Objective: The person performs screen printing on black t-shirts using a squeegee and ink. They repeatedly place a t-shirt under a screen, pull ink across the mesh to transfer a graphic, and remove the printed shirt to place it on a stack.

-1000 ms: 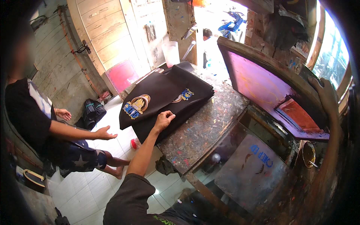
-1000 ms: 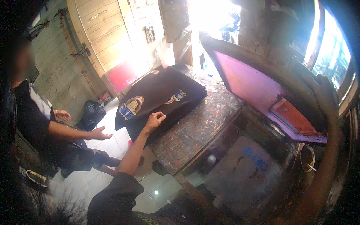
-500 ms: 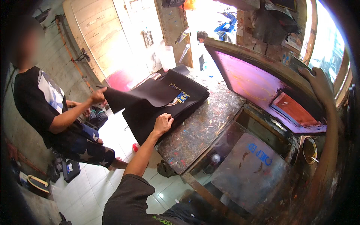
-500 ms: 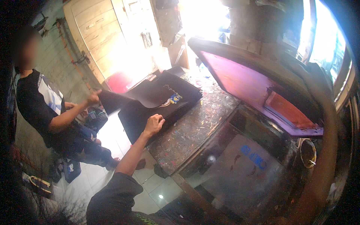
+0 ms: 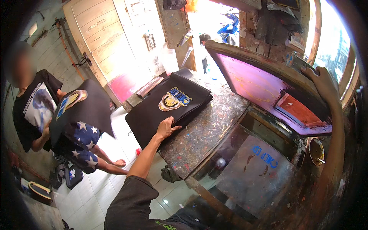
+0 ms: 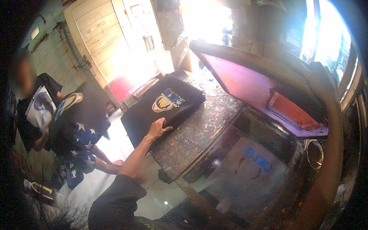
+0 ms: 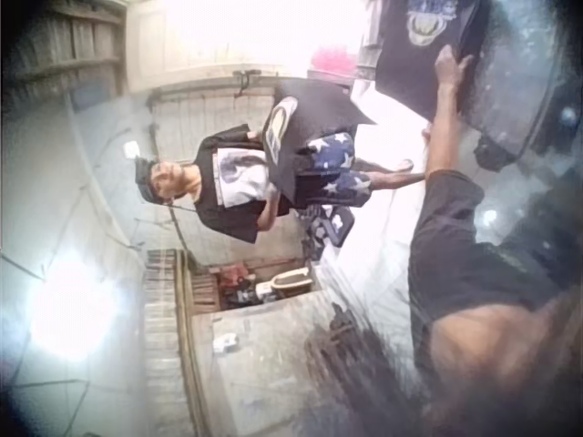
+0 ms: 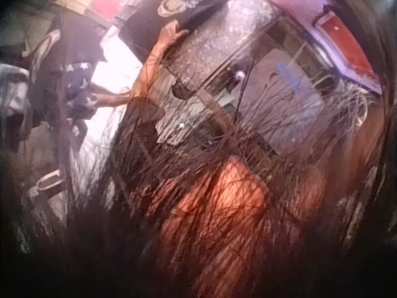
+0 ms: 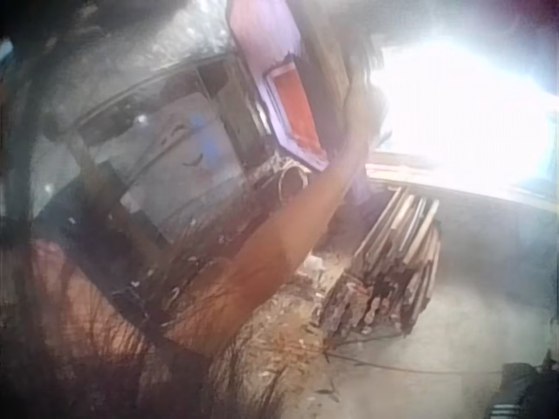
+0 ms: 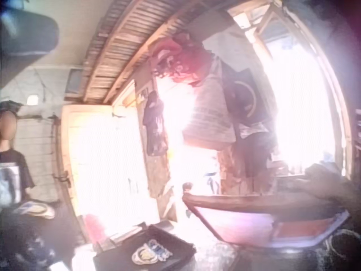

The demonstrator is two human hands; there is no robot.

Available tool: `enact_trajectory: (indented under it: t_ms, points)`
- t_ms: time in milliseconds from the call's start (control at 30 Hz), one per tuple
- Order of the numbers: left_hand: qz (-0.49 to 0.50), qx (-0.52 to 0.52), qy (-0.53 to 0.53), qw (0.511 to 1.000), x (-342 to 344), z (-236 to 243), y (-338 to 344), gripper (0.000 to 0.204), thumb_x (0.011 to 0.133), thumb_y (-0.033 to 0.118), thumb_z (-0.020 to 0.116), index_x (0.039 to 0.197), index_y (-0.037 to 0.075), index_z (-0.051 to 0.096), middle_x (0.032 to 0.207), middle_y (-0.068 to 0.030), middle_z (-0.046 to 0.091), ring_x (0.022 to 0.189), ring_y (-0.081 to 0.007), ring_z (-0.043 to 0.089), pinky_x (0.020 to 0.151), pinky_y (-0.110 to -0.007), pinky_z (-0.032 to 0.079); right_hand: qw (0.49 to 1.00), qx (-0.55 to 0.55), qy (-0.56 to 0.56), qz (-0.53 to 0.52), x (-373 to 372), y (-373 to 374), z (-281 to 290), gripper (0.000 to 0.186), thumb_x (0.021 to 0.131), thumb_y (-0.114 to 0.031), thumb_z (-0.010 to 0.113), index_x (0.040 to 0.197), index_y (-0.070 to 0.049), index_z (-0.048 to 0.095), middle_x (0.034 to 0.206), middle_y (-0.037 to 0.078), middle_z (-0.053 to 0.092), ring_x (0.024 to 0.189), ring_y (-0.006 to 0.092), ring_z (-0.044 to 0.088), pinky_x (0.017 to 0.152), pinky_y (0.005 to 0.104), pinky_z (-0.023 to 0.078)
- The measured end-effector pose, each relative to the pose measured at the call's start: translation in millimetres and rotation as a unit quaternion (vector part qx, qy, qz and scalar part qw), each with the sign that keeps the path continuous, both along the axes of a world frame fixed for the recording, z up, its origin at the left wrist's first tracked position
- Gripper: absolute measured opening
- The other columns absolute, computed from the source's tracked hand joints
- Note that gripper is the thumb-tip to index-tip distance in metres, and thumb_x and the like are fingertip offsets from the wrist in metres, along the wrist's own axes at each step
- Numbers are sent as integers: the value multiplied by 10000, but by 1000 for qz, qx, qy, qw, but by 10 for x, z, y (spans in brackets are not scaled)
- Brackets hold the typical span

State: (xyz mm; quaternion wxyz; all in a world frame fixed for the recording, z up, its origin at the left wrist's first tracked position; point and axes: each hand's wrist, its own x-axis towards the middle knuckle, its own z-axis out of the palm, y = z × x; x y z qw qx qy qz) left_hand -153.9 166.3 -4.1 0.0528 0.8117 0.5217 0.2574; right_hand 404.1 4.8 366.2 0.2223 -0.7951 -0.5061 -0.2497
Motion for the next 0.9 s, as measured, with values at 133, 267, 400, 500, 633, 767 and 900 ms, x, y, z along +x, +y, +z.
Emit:
enact_trajectory:
  t_ms: [133, 267, 400, 500, 633, 767, 900]
  points:
    - [-15, -44, -50, 998, -224, -111, 163, 305, 993, 338, 674, 986, 35, 636, 915, -180, 697, 872, -404, 671, 764, -474, 518, 999, -41, 31, 13, -133, -33, 62, 782, 878, -690, 623, 1097, 54, 724, 996, 253, 726, 913, 332, 709, 867, 444, 500]
    - [46, -185, -206, 960, -292, -111, 373, 310, 1038, 342, 610, 1117, 56, 699, 940, -129, 726, 868, -235, 679, 798, -402, 522, 998, -58, 33, 1, -244, -115, 106, 771, 876, -690, 623, 1076, 46, 733, 1030, 258, 731, 970, 350, 714, 891, 457, 495]
    - [26, -238, -212, 948, -465, -36, 520, 351, 1056, 336, 556, 1130, 29, 709, 987, -122, 745, 882, -206, 688, 806, -397, 528, 999, -1, 19, 31, -257, -130, 38, 760, 869, -693, 622, 1047, 35, 747, 1043, 250, 733, 1012, 367, 705, 894, 470, 488]
    - [9, -149, 14, 989, -279, 193, 272, 324, 1031, 299, 568, 1070, 14, 718, 1029, -140, 753, 909, -277, 712, 800, -427, 548, 996, -68, 46, 20, -346, -73, 82, 753, 862, -702, 619, 1033, 21, 748, 1047, 254, 727, 1004, 373, 703, 894, 463, 490]
    - [-276, -240, 10, 931, 526, 137, -466, 187, 956, 152, 621, 1027, 1, 706, 997, -190, 704, 911, -311, 700, 805, -416, 565, 999, -27, -9, 15, -20, 9, 14, 720, 873, -686, 620, 961, 19, 736, 945, 250, 718, 882, 359, 700, 835, 454, 493]
    - [-378, -257, -2, 890, 1137, 159, -1649, 299, 994, 174, 641, 1252, 24, 641, 1246, -165, 660, 1175, -307, 625, 1025, -445, 480, 999, 22, -15, 23, 161, 59, -69, 729, 874, -693, 623, 940, 25, 731, 886, 230, 707, 824, 318, 684, 808, 444, 485]
    - [-435, -91, 44, 895, 1034, -238, -2174, 525, 989, 221, 634, 1492, 104, 535, 1540, -99, 510, 1440, -289, 433, 1201, -522, 271, 994, 57, -54, 70, 513, 281, -197, 722, 887, -686, 619, 914, 26, 735, 841, 204, 701, 786, 282, 676, 792, 431, 482]
